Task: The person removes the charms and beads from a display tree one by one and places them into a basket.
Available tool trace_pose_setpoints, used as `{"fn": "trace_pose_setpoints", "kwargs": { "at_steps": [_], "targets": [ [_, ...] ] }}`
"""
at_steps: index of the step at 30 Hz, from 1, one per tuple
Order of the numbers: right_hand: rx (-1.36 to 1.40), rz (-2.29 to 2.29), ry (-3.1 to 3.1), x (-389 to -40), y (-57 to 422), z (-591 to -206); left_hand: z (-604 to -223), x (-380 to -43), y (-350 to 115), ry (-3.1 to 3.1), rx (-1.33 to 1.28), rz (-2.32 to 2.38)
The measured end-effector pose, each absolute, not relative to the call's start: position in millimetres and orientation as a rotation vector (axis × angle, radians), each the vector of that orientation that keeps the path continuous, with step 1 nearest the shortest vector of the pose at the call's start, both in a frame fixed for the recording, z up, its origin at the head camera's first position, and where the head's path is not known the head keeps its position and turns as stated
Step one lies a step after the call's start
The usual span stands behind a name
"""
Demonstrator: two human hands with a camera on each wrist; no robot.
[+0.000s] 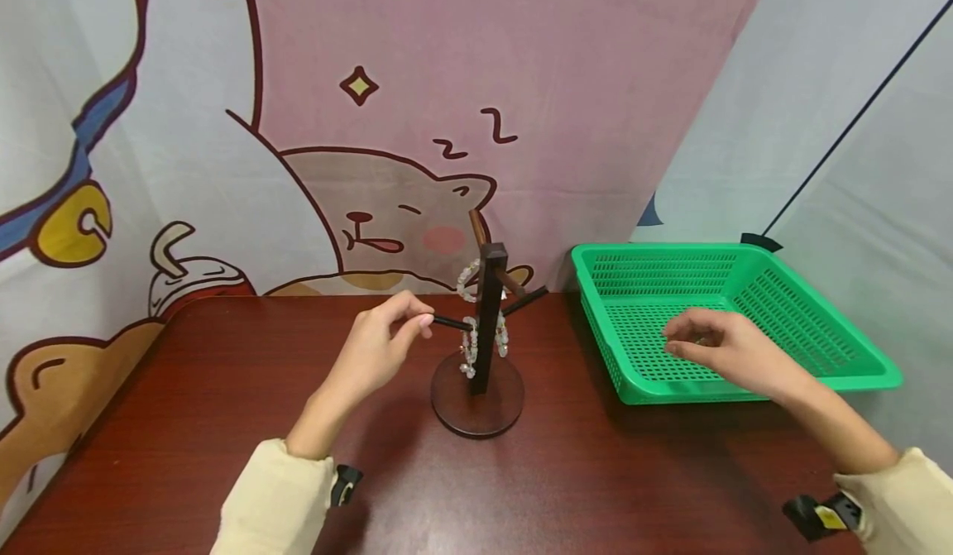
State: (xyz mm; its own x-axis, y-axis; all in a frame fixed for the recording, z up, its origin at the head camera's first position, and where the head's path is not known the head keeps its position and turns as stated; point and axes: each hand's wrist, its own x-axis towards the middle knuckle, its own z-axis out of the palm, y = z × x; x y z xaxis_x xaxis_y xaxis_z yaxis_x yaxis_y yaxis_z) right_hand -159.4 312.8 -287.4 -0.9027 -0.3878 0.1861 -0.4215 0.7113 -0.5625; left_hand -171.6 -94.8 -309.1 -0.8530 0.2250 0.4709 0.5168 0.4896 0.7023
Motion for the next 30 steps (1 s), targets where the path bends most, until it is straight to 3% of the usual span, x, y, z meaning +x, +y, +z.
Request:
{"fn": "trace_pose_setpoints", "kwargs": {
  "at_steps": [13, 30],
  "targets": [
    [0.760, 1.009, -2.815, -162.8, 278.6, -262.9, -308.8, -171.3, -95.1, -2.429, -0.632, -1.313],
    [0.932, 1.181, -2.835, -173.6, 227.9, -275.7, -309.3, -171.5, -94.8, -2.448, -0.612, -1.341]
  ]
}}
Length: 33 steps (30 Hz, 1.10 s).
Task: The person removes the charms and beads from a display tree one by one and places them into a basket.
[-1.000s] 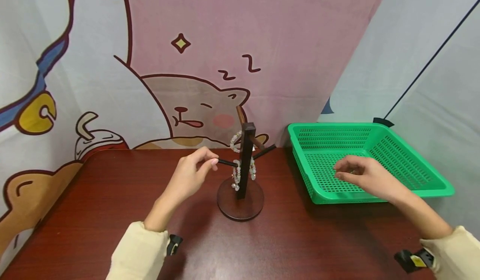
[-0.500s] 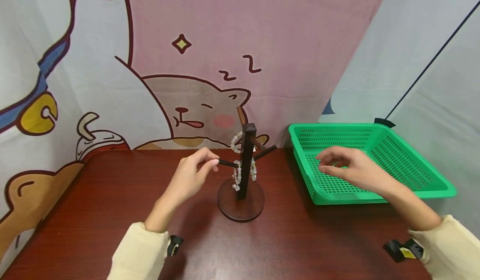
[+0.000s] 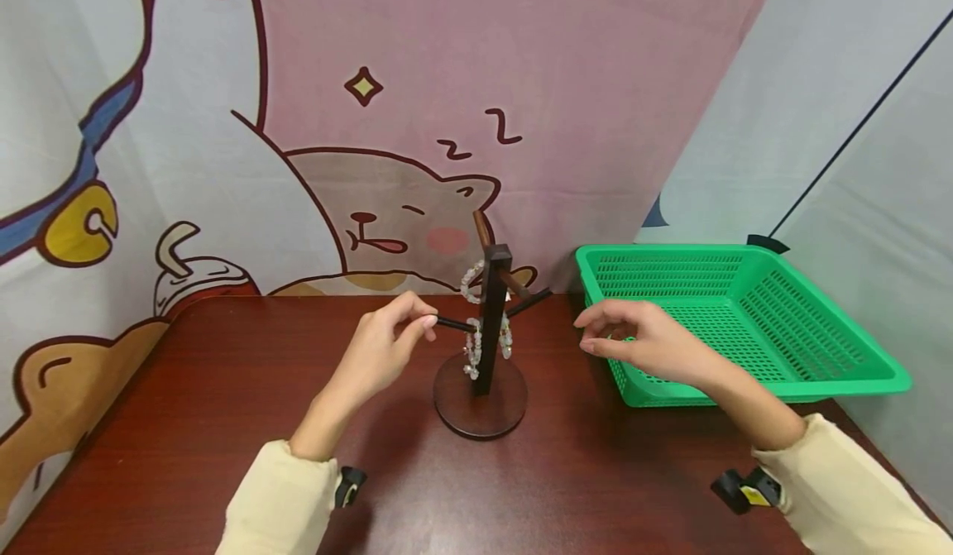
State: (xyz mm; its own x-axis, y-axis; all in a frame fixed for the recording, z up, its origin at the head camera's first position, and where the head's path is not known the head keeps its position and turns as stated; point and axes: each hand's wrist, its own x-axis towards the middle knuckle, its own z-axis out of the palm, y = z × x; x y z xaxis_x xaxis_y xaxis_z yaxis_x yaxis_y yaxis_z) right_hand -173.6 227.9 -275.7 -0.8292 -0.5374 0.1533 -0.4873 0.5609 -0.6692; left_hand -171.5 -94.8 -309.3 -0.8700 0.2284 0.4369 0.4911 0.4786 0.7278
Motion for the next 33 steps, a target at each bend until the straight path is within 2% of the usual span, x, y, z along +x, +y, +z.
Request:
{"fn": "trace_pose_setpoints", "kwargs": {
  "at_steps": [12, 33],
  "targets": [
    [-0.930, -1.244, 2.572, -178.7, 191.7, -291.5, -309.5, -171.1, -94.4, -2.429, -0.634, -1.328],
    [-0.953, -1.377, 2.466, -187.5, 156.6, -300.7, -309.8, -171.9, -94.1, -2.435, -0.632, -1.330]
  ]
}}
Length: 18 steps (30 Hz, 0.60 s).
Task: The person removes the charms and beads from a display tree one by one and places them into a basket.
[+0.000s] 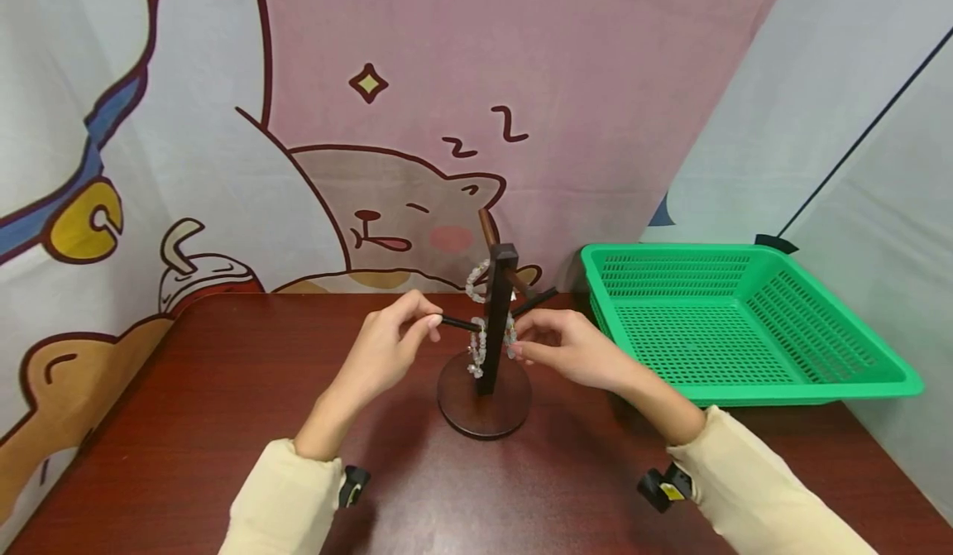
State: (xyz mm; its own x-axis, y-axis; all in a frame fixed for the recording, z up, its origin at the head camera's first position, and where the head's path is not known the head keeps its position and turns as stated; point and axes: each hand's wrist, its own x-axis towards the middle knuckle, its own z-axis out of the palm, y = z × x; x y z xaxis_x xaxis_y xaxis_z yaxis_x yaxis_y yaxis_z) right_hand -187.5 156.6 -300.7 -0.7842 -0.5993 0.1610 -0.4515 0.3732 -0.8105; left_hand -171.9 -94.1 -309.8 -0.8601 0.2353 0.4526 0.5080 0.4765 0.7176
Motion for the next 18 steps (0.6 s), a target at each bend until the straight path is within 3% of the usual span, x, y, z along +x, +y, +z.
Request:
{"fn": "trace_pose_setpoints", "kwargs": {
  "at_steps": [18],
  "targets": [
    [-1.041, -1.417, 2.480, -188.3, 152.7, -304.1, -308.8, -170.7, -93.8, -2.446, -0.638, -1.322]
  ]
}}
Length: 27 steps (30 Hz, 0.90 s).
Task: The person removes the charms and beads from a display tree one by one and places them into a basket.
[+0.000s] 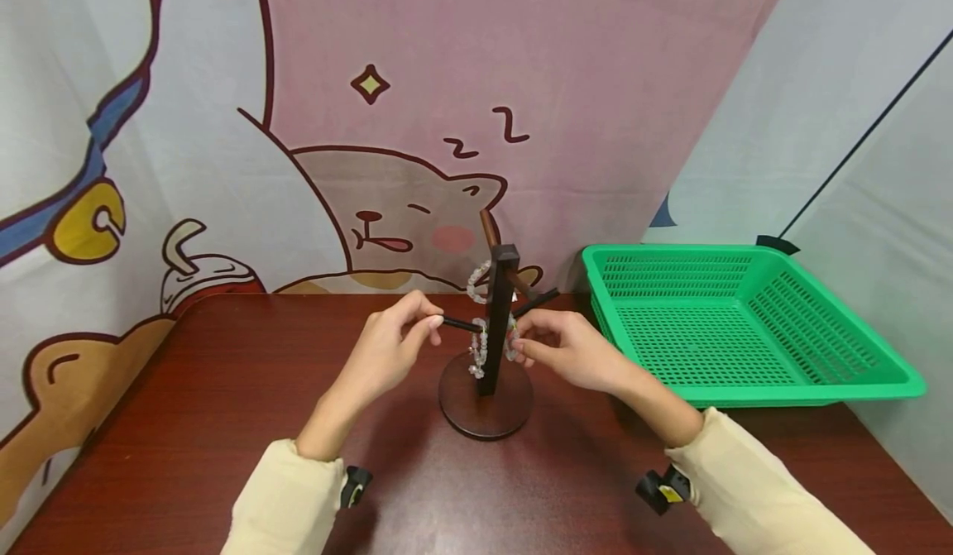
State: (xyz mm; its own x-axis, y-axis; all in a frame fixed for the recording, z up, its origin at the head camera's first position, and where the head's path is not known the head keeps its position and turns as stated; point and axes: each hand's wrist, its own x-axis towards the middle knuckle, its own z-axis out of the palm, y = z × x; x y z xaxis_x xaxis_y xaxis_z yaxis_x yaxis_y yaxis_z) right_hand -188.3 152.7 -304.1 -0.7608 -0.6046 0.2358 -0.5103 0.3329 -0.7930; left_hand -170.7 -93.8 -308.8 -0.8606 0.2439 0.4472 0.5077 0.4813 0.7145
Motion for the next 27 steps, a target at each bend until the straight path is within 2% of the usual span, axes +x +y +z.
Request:
{"fn": "trace_pose_setpoints", "kwargs": {
  "at_steps": [27],
  "targets": [
    [-1.086, -1.367, 2.550, -187.4, 163.2, -295.1, -309.7, -171.9, -93.4, -2.456, -0.638, -1.307]
  ]
}}
